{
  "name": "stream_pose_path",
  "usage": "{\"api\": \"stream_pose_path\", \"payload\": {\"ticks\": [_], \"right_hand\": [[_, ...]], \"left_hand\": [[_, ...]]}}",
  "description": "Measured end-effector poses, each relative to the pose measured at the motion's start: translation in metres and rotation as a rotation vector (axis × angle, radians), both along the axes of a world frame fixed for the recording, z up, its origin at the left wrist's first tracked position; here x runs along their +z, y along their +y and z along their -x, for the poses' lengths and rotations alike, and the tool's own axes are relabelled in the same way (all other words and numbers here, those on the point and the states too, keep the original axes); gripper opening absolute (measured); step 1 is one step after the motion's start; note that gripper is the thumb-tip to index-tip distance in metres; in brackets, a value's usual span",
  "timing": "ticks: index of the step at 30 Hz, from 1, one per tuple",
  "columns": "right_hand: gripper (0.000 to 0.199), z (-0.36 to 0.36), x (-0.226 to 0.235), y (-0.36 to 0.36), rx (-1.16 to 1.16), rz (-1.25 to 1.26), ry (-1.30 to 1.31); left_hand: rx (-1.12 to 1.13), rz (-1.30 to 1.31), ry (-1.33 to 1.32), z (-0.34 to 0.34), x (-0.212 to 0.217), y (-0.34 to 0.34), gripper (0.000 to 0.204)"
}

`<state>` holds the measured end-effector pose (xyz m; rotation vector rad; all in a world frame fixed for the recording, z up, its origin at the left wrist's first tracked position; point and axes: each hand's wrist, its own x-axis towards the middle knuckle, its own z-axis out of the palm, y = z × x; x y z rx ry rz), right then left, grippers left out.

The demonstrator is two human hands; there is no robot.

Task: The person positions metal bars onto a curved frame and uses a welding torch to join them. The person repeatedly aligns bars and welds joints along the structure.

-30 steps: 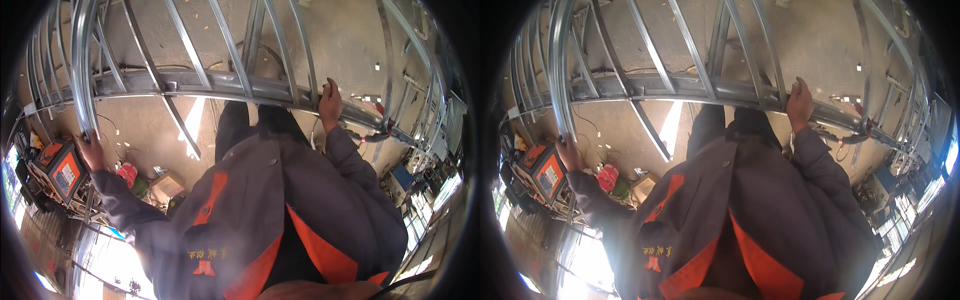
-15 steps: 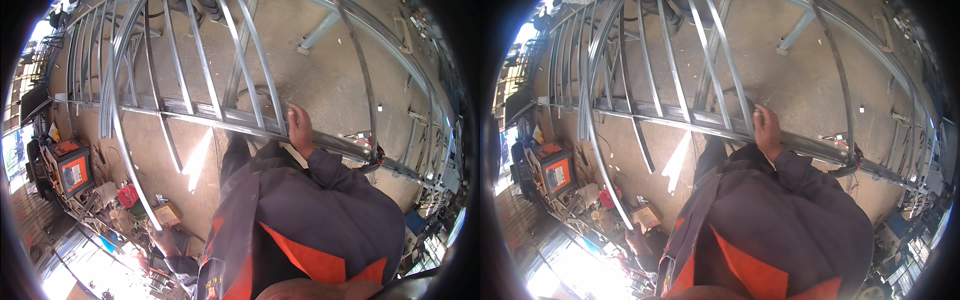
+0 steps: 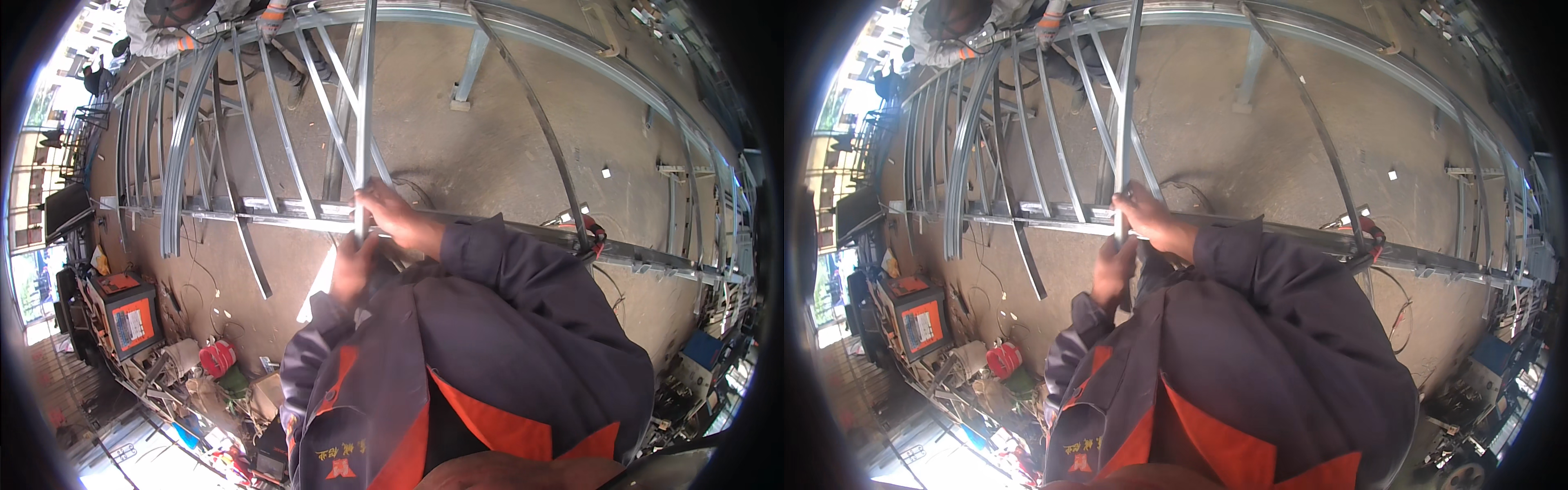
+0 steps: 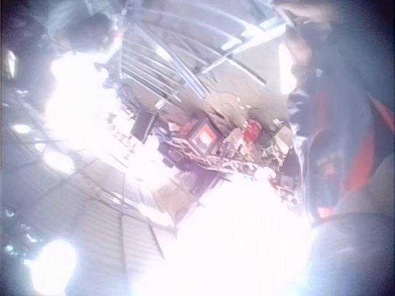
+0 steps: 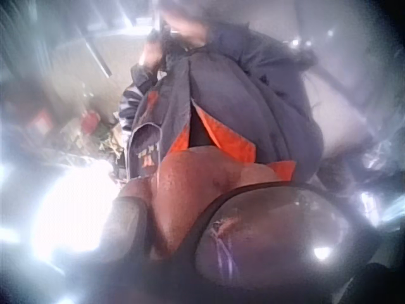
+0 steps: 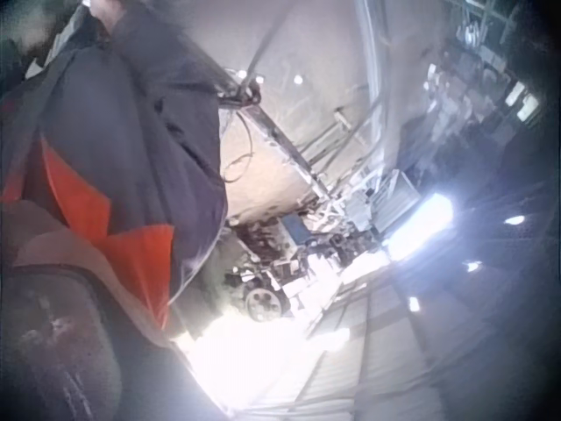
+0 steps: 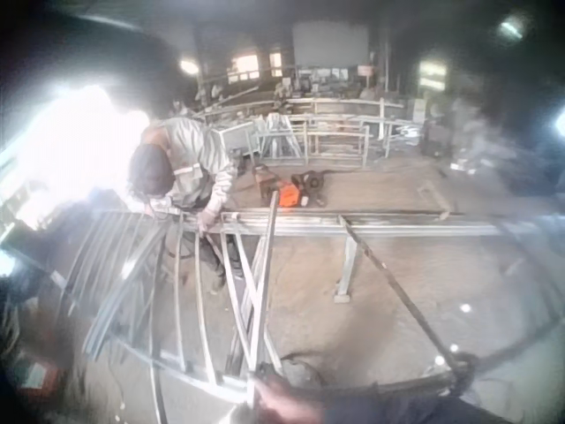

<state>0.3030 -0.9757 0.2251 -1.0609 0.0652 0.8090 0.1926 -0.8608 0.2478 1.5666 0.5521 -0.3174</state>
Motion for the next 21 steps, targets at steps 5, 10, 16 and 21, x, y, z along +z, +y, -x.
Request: {"api": "stream_pose_path", "payload": {"ticks": [5,10,16,21], "right_hand": [[0.027,-0.053,-0.009,-0.043,-0.249,0.115,0.050],[0.051,-0.083,-0.049,-0.102,-0.250,0.895,-0.554],[0.053,-0.078,-0.067,-0.120,-0.208,0.838,-0.537],[0.053,-0.078,-0.065,-0.117,-0.190,0.870,-0.529]], "left_hand": [[-0.293,-0.018,0.011,-0.053,0.003,-0.059,0.055],[-0.396,-0.316,-0.277,-0.070,-0.037,-0.050,0.075],[-0.076,-0.908,-0.370,-0.140,-0.133,-0.033,0.089],[-0.169,-0.786,-0.147,-0.157,-0.159,-0.031,0.082]]}}
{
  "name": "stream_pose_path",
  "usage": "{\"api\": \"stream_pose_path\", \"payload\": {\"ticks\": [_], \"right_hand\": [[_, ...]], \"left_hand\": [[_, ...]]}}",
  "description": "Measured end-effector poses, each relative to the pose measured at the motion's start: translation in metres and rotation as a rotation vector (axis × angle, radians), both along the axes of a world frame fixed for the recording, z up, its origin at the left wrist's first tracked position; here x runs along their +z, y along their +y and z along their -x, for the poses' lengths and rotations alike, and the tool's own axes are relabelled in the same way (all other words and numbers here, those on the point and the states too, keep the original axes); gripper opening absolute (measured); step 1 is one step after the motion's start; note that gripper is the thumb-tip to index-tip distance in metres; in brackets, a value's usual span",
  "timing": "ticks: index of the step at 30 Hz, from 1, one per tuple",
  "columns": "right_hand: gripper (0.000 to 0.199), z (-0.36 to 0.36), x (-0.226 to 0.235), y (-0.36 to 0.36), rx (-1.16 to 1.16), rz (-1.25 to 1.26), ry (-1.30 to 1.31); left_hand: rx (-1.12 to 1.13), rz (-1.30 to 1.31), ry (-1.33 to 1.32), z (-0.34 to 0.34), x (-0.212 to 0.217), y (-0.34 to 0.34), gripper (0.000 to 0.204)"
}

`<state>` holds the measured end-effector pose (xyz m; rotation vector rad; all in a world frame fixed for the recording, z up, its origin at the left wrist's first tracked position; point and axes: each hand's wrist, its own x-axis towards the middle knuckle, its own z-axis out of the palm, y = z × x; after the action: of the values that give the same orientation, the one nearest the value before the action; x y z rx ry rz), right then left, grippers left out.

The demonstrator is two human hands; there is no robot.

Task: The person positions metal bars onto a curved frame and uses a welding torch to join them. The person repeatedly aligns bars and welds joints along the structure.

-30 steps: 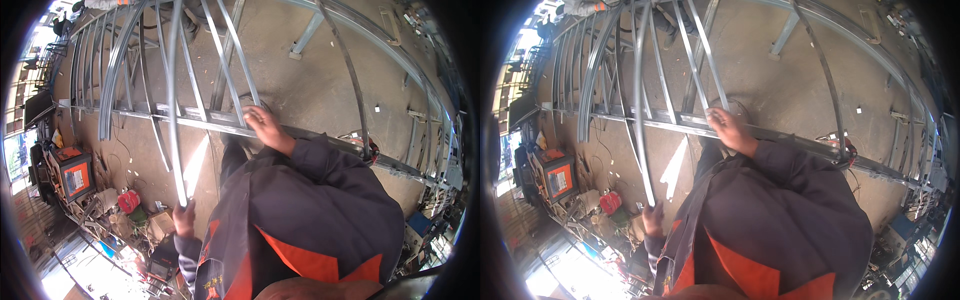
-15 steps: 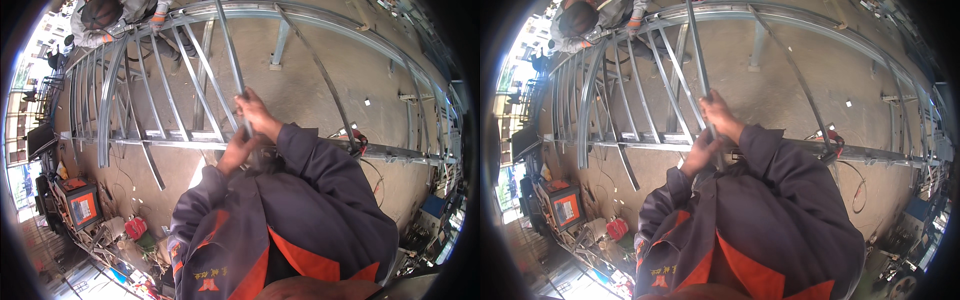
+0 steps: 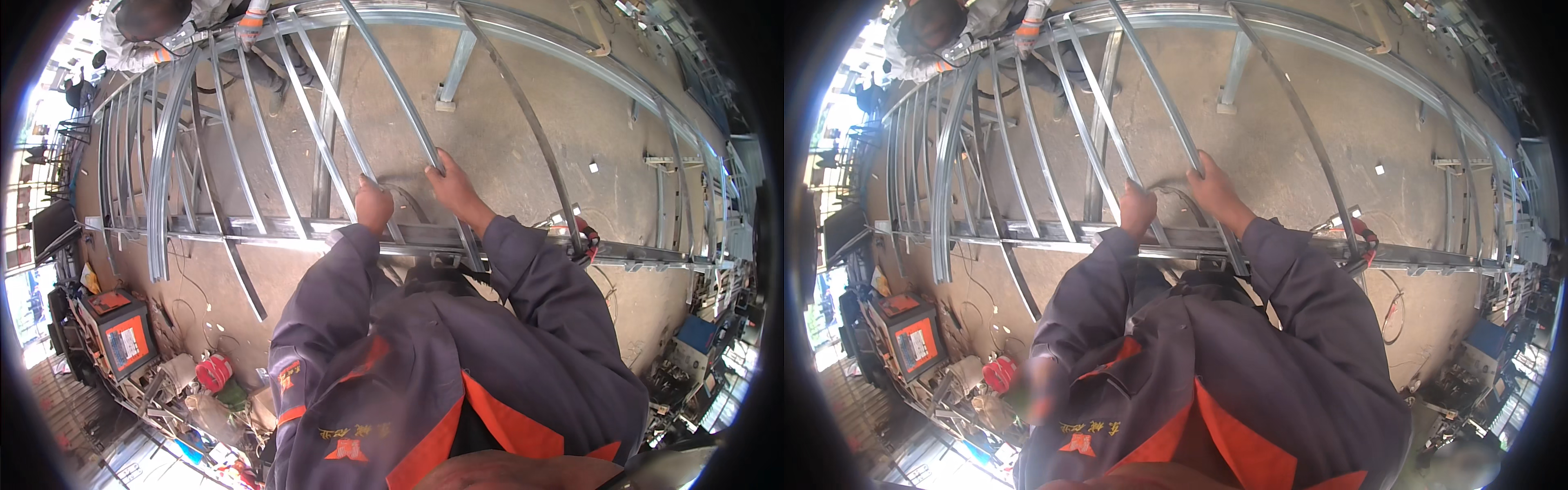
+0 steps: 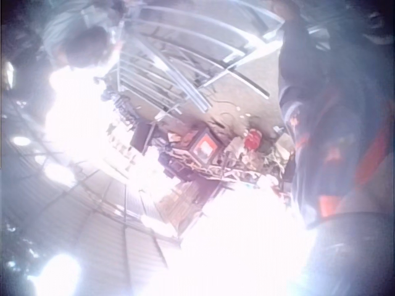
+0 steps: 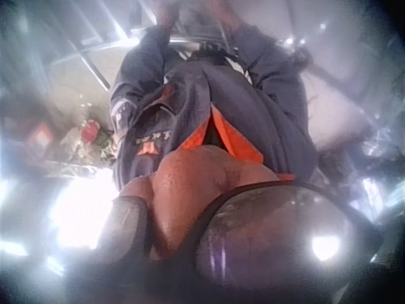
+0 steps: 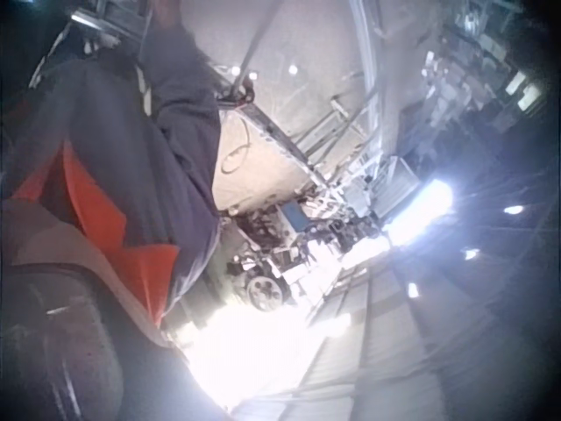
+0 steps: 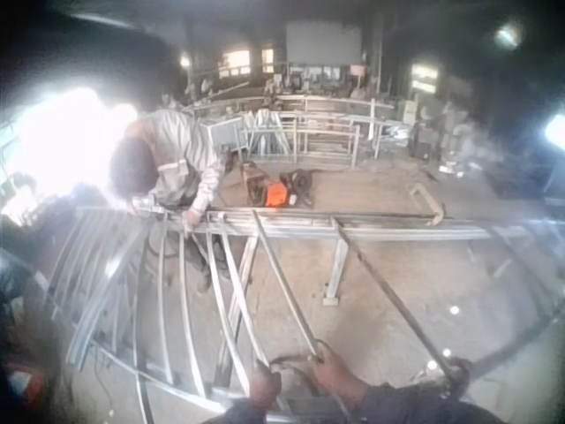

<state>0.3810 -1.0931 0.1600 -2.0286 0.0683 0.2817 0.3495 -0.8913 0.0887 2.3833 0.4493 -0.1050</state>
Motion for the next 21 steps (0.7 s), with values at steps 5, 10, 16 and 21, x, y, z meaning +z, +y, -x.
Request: {"api": "stream_pose_path", "payload": {"ticks": [5,10,16,21], "right_hand": [[0.052,-0.004,-0.003,0.007,0.013,0.040,-0.015],[0.053,-0.012,-0.006,0.011,0.017,0.075,0.019],[0.054,-0.020,-0.013,0.015,0.006,0.169,0.055],[0.056,-0.024,-0.017,0.019,0.007,0.211,-0.035]], "left_hand": [[-0.016,0.040,0.032,0.004,0.009,-0.006,0.080],[0.004,0.115,0.049,0.004,0.024,-0.011,0.079],[0.007,0.079,0.028,0.006,0.026,-0.016,0.076],[-0.025,0.077,-0.004,0.007,0.017,-0.020,0.080]]}}
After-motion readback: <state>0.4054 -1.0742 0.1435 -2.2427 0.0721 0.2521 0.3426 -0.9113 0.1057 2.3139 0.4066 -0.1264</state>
